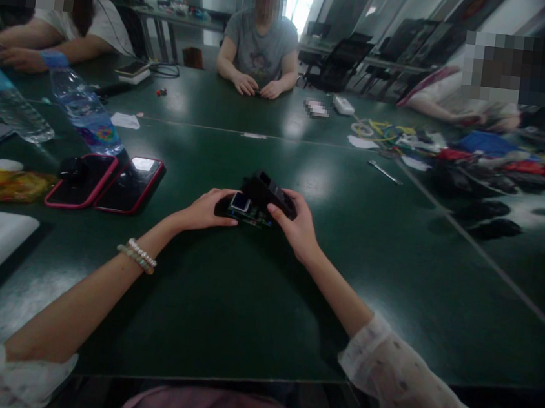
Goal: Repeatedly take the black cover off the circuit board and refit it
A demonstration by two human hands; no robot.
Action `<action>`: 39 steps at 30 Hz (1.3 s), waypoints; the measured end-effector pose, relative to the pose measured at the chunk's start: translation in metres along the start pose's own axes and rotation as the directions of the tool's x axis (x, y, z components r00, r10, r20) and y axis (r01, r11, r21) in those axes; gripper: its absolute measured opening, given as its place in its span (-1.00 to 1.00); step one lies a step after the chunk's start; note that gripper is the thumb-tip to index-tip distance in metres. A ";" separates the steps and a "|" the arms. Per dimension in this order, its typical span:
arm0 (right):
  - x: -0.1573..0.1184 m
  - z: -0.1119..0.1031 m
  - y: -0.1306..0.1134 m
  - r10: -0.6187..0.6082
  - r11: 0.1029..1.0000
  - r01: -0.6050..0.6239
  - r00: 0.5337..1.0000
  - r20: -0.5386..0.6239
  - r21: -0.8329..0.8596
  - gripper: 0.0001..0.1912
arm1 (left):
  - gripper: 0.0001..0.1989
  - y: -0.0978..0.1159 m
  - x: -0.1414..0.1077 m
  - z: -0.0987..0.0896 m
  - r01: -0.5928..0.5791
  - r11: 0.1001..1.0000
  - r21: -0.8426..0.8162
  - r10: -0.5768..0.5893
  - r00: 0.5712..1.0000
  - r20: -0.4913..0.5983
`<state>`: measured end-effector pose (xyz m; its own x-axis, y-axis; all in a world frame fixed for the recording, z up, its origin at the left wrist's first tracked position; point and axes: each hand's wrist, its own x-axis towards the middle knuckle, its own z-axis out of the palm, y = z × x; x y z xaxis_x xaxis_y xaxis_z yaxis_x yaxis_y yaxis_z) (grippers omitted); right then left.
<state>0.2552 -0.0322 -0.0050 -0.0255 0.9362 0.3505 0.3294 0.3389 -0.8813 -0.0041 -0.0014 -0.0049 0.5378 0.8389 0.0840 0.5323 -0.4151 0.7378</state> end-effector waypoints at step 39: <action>0.005 -0.020 0.022 -0.082 0.898 0.005 0.984 -0.157 -0.440 -0.62 | -0.35 -0.003 -0.001 -0.001 0.003 1.000 -0.011 -0.003 1.000 0.022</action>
<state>0.2807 -0.0218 -0.0164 0.0964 0.8788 0.4673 0.7113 0.2676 -0.6500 -0.0066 -0.0004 -0.0060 0.5502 0.8323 0.0672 0.5265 -0.4083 0.7457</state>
